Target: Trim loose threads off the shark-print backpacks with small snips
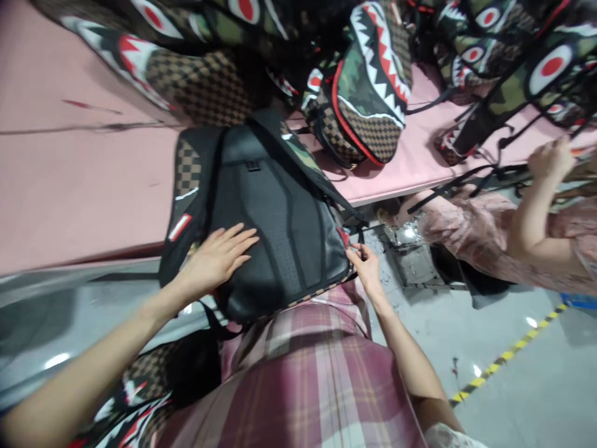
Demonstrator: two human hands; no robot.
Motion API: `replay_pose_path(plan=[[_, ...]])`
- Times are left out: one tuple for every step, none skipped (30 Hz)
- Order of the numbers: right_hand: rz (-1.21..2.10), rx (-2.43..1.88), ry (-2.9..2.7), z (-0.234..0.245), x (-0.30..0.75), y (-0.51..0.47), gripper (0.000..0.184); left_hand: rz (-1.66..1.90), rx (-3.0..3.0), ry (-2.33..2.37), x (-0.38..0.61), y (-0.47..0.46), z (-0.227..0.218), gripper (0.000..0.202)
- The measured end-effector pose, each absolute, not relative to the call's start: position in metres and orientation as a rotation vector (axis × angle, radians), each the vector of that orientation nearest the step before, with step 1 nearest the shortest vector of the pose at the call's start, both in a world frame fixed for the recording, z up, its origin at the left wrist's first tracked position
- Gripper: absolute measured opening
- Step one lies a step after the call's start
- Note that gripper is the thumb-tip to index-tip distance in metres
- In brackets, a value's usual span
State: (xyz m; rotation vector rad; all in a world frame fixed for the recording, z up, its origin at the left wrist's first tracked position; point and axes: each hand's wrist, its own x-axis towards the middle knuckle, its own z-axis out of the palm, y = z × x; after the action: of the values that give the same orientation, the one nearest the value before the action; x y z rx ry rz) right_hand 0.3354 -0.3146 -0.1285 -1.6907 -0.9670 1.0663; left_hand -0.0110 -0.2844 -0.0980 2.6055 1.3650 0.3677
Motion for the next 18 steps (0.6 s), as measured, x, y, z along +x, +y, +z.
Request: replay_pose_path(plan=[[1.048,-1.694,-0.98,-0.13,0.337,-0.314,0.041,0.383,2.567,1.477,-0.036,-0.297,-0.099,0.038],[1.035,-1.7,-0.986,-0.131,0.338,-0.313,0.043,0.41,2.521,1.574,-0.058,-0.31,-0.101,0.037],[1.03,-1.704,-0.986,-0.133,0.339,-0.311,0.044,0.443,2.47,1.648,-0.075,-0.322,-0.103,0.037],[1.03,-1.706,-0.984,-0.135,0.339,-0.31,0.045,0.479,2.419,1.697,-0.088,-0.332,-0.106,0.036],[1.028,-1.706,-0.979,-0.136,0.339,-0.308,0.046,0.514,2.376,1.718,-0.095,-0.341,-0.11,0.035],[1.025,-1.705,-0.975,-0.137,0.338,-0.307,0.046,0.549,2.339,1.721,-0.099,-0.348,-0.114,0.035],[1.017,-1.701,-0.971,-0.138,0.338,-0.306,0.046,0.584,2.303,1.716,-0.098,-0.353,-0.117,0.036],[1.004,-1.696,-0.97,-0.139,0.337,-0.305,0.046,0.626,2.266,1.713,-0.095,-0.357,-0.119,0.036],[0.99,-1.692,-0.97,-0.139,0.337,-0.305,0.046,0.682,2.221,1.719,-0.091,-0.359,-0.12,0.036],[0.979,-1.687,-0.973,-0.14,0.336,-0.306,0.046,0.739,2.169,1.725,-0.086,-0.36,-0.119,0.036],[0.973,-1.682,-0.977,-0.14,0.335,-0.306,0.046,0.786,2.119,1.721,-0.082,-0.361,-0.117,0.035],[0.969,-1.676,-0.98,-0.14,0.335,-0.307,0.047,0.816,2.079,1.705,-0.079,-0.362,-0.114,0.035],[0.967,-1.671,-0.984,-0.14,0.334,-0.308,0.048,0.829,2.064,1.675,-0.078,-0.362,-0.111,0.035],[0.961,-1.667,-0.987,-0.14,0.334,-0.309,0.048,0.817,2.076,1.632,-0.078,-0.362,-0.108,0.036],[0.949,-1.666,-0.991,-0.14,0.334,-0.31,0.047,0.783,2.108,1.585,-0.08,-0.361,-0.106,0.037],[0.933,-1.668,-0.999,-0.14,0.333,-0.312,0.047,0.74,2.146,1.545,-0.082,-0.36,-0.105,0.035],[0.919,-1.672,-1.009,-0.14,0.333,-0.313,0.046,0.693,2.18,1.516,-0.085,-0.359,-0.106,0.033],[0.908,-1.678,-1.02,-0.139,0.333,-0.314,0.046,0.653,2.204,1.498,-0.088,-0.358,-0.108,0.031]])
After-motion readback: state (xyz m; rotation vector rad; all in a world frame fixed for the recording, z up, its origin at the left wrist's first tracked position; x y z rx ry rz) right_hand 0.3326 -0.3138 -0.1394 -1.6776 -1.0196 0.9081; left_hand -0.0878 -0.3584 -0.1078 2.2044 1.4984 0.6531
